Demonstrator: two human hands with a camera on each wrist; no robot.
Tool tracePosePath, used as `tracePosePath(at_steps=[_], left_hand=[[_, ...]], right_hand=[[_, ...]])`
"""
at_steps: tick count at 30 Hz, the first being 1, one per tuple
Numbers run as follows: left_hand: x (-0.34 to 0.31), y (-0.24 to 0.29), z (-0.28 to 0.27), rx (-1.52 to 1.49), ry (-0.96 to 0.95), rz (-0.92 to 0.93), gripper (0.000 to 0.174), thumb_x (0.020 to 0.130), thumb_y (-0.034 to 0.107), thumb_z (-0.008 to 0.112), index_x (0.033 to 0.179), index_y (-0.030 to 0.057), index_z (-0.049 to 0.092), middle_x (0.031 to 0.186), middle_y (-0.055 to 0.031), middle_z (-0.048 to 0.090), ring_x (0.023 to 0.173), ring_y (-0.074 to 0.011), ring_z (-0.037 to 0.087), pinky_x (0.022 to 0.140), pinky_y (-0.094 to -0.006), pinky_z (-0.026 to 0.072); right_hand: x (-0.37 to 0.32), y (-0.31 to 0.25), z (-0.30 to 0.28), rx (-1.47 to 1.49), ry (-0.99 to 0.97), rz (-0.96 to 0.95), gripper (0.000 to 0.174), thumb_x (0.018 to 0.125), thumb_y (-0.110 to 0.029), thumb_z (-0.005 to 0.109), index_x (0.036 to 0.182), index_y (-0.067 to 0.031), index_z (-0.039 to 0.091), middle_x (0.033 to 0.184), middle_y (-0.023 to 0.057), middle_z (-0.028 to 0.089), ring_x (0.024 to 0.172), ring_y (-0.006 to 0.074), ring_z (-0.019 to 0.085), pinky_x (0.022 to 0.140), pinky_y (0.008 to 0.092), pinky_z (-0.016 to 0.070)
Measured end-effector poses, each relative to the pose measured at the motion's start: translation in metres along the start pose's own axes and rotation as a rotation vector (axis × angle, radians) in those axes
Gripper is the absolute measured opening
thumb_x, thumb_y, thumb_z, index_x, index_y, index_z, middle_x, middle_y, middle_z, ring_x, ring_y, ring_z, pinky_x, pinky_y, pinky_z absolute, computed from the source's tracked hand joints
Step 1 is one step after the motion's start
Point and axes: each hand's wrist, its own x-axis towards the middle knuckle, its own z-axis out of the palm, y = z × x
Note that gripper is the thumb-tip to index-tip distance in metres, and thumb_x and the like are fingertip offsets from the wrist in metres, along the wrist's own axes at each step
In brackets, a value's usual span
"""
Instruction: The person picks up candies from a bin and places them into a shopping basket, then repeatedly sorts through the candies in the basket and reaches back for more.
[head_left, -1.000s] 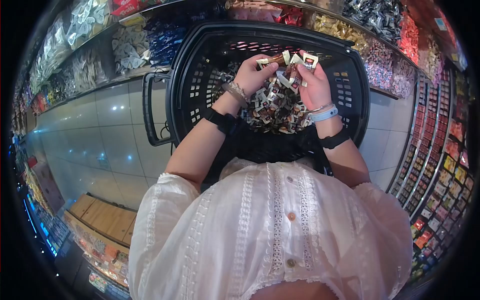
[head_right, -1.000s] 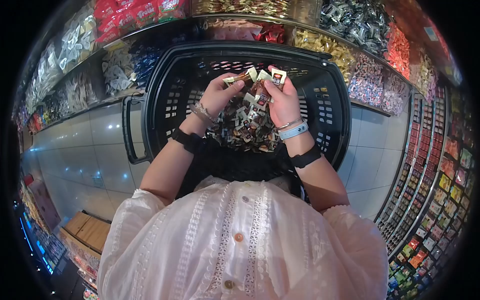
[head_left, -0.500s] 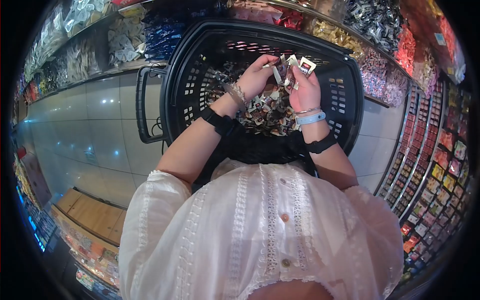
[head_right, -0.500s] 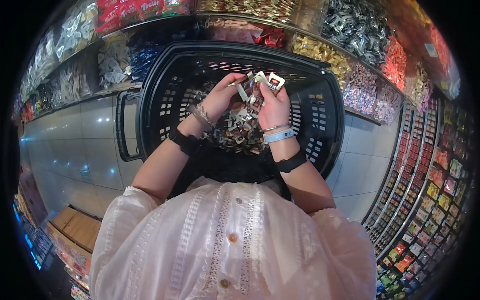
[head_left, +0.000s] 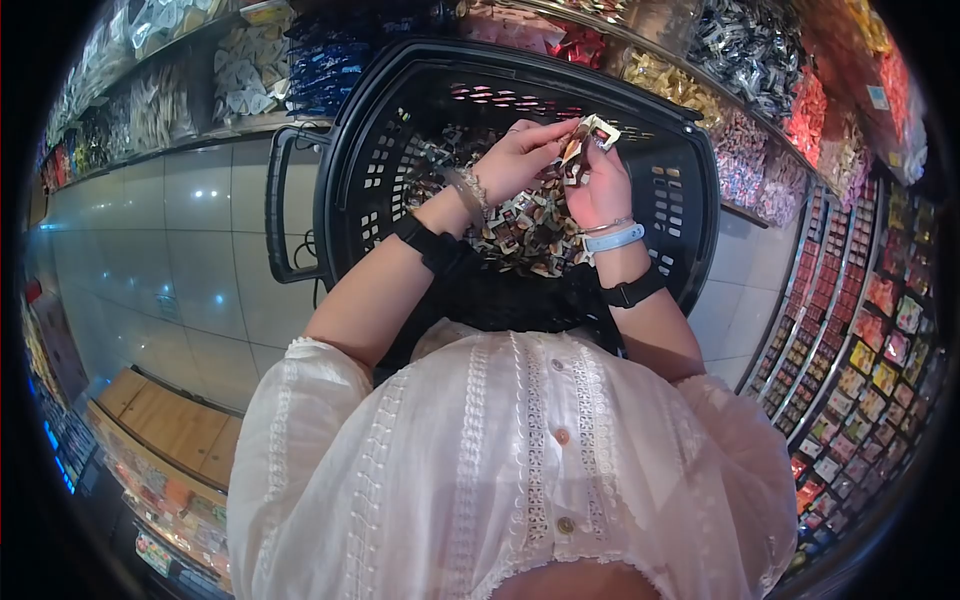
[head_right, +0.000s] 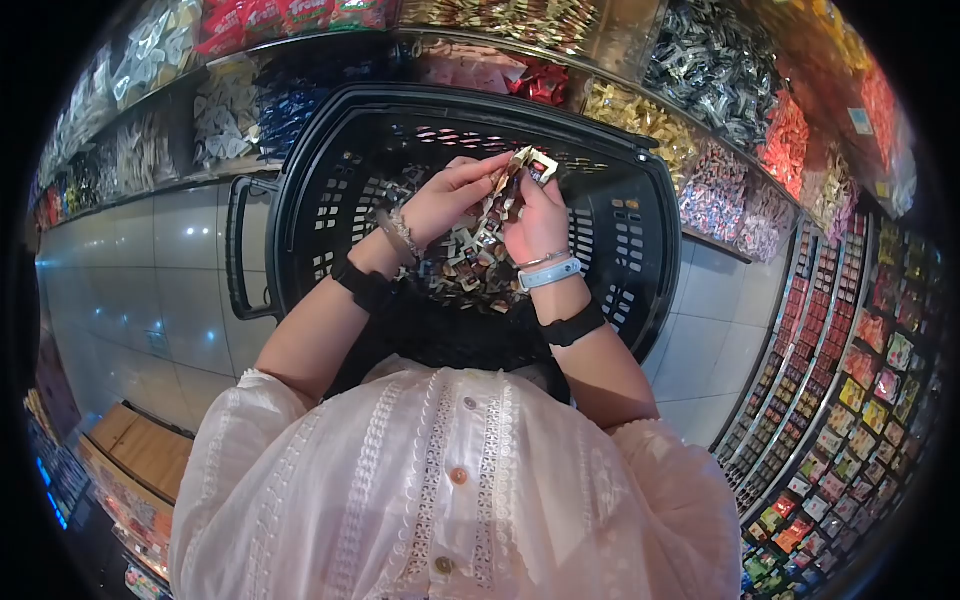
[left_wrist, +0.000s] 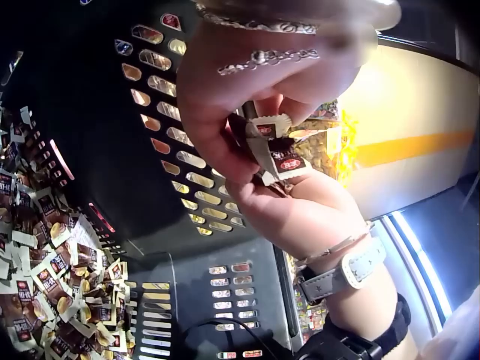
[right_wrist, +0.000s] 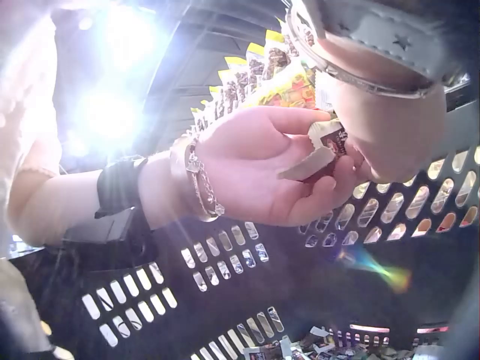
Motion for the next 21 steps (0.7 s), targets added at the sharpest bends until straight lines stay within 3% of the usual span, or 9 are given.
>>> tracePosePath(at_steps=[2,6,9,12,13,15,17,19,21], left_hand=[[0.003,-0.006,-0.003,0.200,-0.004,0.075,0.035,0.084,0.013,0.043,0.120,0.0155,0.044,0.095,-0.0024,0.042,0.085,-0.0083,0.046,0.073,-0.0218,0.0412],[0.005,-0.009,-0.005,0.114,0.041,0.113,0.033,0.080,0.014,0.052,0.112,0.0131,0.051,0.091,-0.0069,0.040,0.079,-0.0114,0.047,0.066,-0.0208,0.0433],[0.006,-0.008,-0.012,0.324,0.177,0.213,0.028,0.080,0.024,0.053,0.102,0.0079,0.057,0.090,-0.0088,0.043,0.079,-0.0123,0.048,0.063,-0.0196,0.0425],[0.006,-0.002,-0.015,0.369,0.153,0.037,0.046,0.083,0.044,0.040,0.099,0.0030,0.056,0.089,-0.0056,0.046,0.076,-0.0114,0.048,0.063,-0.0219,0.0416],[0.006,0.000,-0.016,0.368,0.156,0.038,0.046,0.083,0.044,0.040,0.099,0.0030,0.056,0.089,-0.0056,0.046,0.076,-0.0114,0.048,0.063,-0.0219,0.0416],[0.006,0.004,-0.018,0.300,-0.099,-0.202,0.049,0.083,0.045,0.041,0.096,0.0008,0.055,0.082,-0.0036,0.048,0.071,-0.0102,0.047,0.061,-0.0226,0.0415],[0.004,0.001,-0.011,0.363,-0.030,-0.164,0.047,0.083,0.043,0.042,0.093,-0.0011,0.055,0.075,-0.0015,0.048,0.066,-0.0088,0.046,0.058,-0.0228,0.0408],[0.006,-0.014,-0.010,0.365,-0.029,0.028,0.045,0.083,0.041,0.044,0.091,-0.0010,0.058,0.076,-0.0094,0.052,0.058,-0.0129,0.051,0.053,-0.0257,0.0425],[0.009,-0.022,-0.012,0.354,-0.030,0.083,0.035,0.083,0.033,0.048,0.090,-0.0003,0.057,0.070,-0.0065,0.052,0.055,-0.0114,0.050,0.052,-0.0257,0.0427]], right_hand=[[0.000,0.000,0.000,-0.022,0.007,-0.009,0.019,0.086,-0.006,0.037,0.104,-0.0064,0.045,0.094,0.0033,0.052,0.085,0.0148,0.051,0.071,0.0299,0.0436],[0.004,-0.002,-0.006,-0.099,-0.095,-0.035,0.019,0.086,-0.005,0.037,0.104,-0.0065,0.044,0.092,0.0036,0.052,0.083,0.0143,0.052,0.071,0.0283,0.0439],[0.001,-0.006,-0.001,-0.042,-0.051,-0.040,0.019,0.085,-0.004,0.038,0.103,-0.0060,0.045,0.090,0.0041,0.052,0.080,0.0137,0.053,0.070,0.0268,0.0439],[0.004,-0.004,-0.003,-0.106,-0.036,-0.079,0.020,0.084,-0.002,0.041,0.103,-0.0058,0.044,0.090,0.0041,0.052,0.078,0.0125,0.053,0.070,0.0253,0.0434],[0.005,-0.003,-0.004,-0.107,-0.038,-0.078,0.020,0.084,-0.002,0.041,0.103,-0.0058,0.044,0.090,0.0041,0.052,0.078,0.0125,0.053,0.070,0.0253,0.0434],[0.005,-0.002,-0.007,-0.302,-0.046,-0.125,0.021,0.083,-0.001,0.042,0.103,-0.0048,0.043,0.092,0.0039,0.051,0.079,0.0110,0.051,0.071,0.0240,0.0426],[0.006,0.002,-0.005,-0.288,-0.045,-0.165,0.022,0.082,-0.001,0.043,0.104,-0.0040,0.042,0.092,0.0039,0.051,0.079,0.0106,0.051,0.071,0.0237,0.0425],[0.007,0.003,-0.005,-0.272,-0.044,-0.208,0.023,0.082,0.000,0.044,0.105,-0.0032,0.042,0.093,0.0040,0.051,0.080,0.0102,0.050,0.071,0.0233,0.0423],[0.009,0.001,-0.007,-0.244,-0.052,-0.194,0.024,0.082,0.000,0.044,0.106,-0.0018,0.041,0.094,0.0045,0.051,0.081,0.0102,0.050,0.071,0.0235,0.0424]])
